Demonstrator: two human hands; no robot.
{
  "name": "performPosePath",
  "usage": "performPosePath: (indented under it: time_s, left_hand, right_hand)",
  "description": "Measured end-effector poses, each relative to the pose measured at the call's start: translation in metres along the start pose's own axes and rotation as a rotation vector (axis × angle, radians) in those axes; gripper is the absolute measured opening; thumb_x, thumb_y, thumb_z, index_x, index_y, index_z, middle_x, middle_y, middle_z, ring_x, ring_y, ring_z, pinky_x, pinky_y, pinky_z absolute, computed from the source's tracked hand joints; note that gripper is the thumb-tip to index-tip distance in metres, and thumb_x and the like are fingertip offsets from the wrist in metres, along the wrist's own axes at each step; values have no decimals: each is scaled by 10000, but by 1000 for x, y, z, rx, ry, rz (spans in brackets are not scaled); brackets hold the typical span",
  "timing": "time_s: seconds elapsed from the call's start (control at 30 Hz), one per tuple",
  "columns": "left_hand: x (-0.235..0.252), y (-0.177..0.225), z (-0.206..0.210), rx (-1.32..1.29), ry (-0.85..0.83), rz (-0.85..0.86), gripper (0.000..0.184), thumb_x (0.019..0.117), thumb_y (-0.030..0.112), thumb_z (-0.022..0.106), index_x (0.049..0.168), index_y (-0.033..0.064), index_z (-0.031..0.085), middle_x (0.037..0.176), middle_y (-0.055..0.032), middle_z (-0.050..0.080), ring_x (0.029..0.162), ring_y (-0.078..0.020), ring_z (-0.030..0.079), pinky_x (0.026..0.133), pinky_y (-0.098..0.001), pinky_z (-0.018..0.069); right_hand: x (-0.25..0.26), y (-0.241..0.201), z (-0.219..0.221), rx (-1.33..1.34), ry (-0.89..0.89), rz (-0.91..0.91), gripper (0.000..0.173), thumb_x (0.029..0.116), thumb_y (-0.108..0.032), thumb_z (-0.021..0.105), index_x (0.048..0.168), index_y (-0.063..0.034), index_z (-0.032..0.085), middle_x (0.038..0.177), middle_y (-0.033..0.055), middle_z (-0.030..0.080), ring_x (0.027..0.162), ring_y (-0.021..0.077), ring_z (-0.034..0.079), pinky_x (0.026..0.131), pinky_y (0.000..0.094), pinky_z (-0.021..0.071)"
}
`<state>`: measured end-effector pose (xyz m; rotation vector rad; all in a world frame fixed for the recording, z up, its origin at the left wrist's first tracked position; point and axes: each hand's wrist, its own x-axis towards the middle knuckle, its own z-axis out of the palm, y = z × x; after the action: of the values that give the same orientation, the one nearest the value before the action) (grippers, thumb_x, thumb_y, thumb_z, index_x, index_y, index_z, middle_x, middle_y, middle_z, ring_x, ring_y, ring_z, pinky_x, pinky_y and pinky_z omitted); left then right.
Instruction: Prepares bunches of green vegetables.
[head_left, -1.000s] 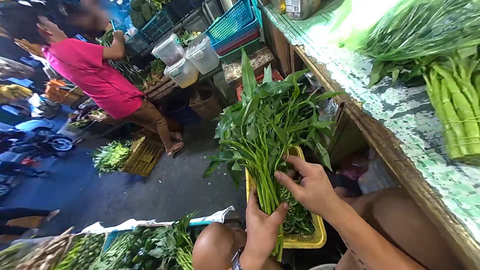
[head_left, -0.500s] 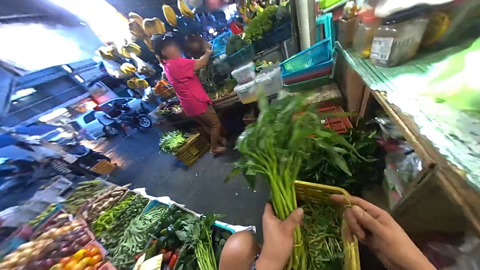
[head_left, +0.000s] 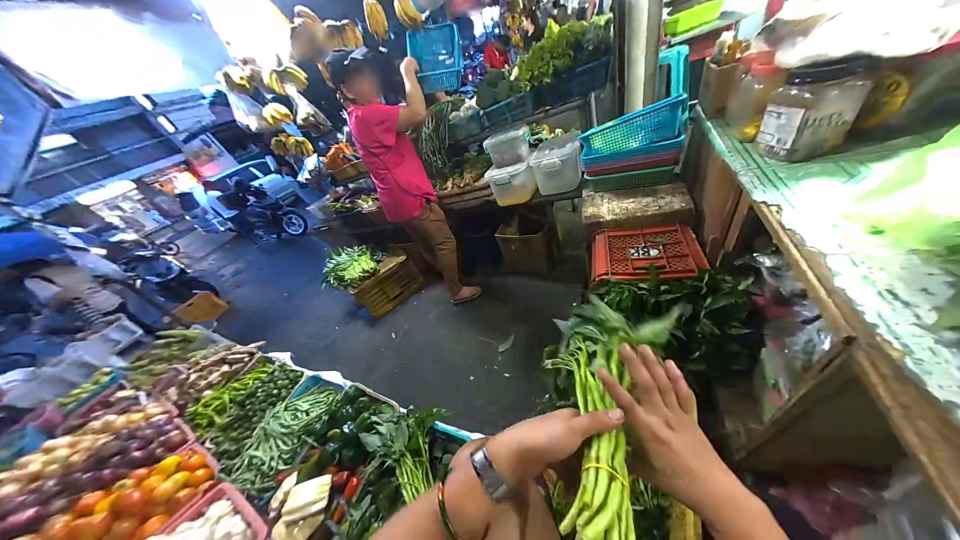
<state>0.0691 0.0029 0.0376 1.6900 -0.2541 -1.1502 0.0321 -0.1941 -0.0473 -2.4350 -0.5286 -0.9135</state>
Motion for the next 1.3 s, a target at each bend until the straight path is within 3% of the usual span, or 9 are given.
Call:
performPosePath:
  time_s: [0.13,0.23,0.37,0.5,0.67,0.9,1.1,1.23,1.3]
  left_hand:
    - [-49,34,-39,251,-78,194,611,1074,537,206,1129,106,636,851,-23,713,725,-118,685,629,-327,590]
    - [-66,58,-66,211,329,428,614,1104,498,233,1233,76,661,870,-51,736,710,-159,693,654,-339,593]
    - [-68,70,-52,522,829,814,285,1068,240,548,1285,71,623,1038,-73,725,805,-161,718,702,-351,626]
    - [-46,79,-27,1176,965,1073,232,1000,221,661,1167,82,743,1187,-104,697,1086,-248,673,930,-447,570]
    - [-18,87,-8,1495,1070,940,172,1000,222,647,969,80,740,1075,-113,673,1051,-327,628,829,-502,522]
    - [50,85,-39,1745,1161,786,232,979,144,546,986,-46,679,1035,-230,676,981,-405,677,742,-541,553]
    - [48,103,-118,1161,1214,149,365,1000,277,565,1177,-21,680,1248,-280,636,1192,-465,606,961,-690,481]
    - [31,81,-104,377,930,394,90,966,175,602,946,104,654,850,-13,644,713,-114,584,643,-311,501]
    - [21,64,-83,165,792,425,102,943,147,577,856,176,620,811,43,639,656,-58,564,589,-237,482]
  right_hand:
    - [22,-9,5,384,-48,-17,667,757,-469,850,1295,-137,637,1357,29,661,1384,218,529,1212,582,336]
    - [35,-22,3,859,-158,356,626,815,-302,831,1289,6,563,1058,41,737,977,120,712,916,348,601]
    - [58,-19,-5,931,-81,742,571,750,-217,806,1249,-41,590,915,62,704,808,144,699,762,358,609]
    - [70,-28,-10,736,-122,744,568,715,-246,813,1210,-60,604,920,75,699,810,169,692,753,423,591]
    - [60,-42,-18,465,-122,860,583,728,-298,810,1234,-107,592,919,79,701,847,222,693,757,495,568]
    - [29,-8,3,261,-282,1004,583,777,-343,786,1284,-141,581,929,120,703,888,323,697,758,585,546]
    - [-25,30,43,261,-408,1184,713,801,-379,748,1430,-123,532,1117,159,720,1055,352,698,879,602,543]
    - [-36,49,59,450,-331,1169,741,780,-365,789,1436,-135,532,1098,169,713,1041,356,688,891,606,538]
    - [-34,51,64,510,-286,1115,705,768,-356,795,1390,-120,562,1050,164,716,1001,340,695,869,597,546]
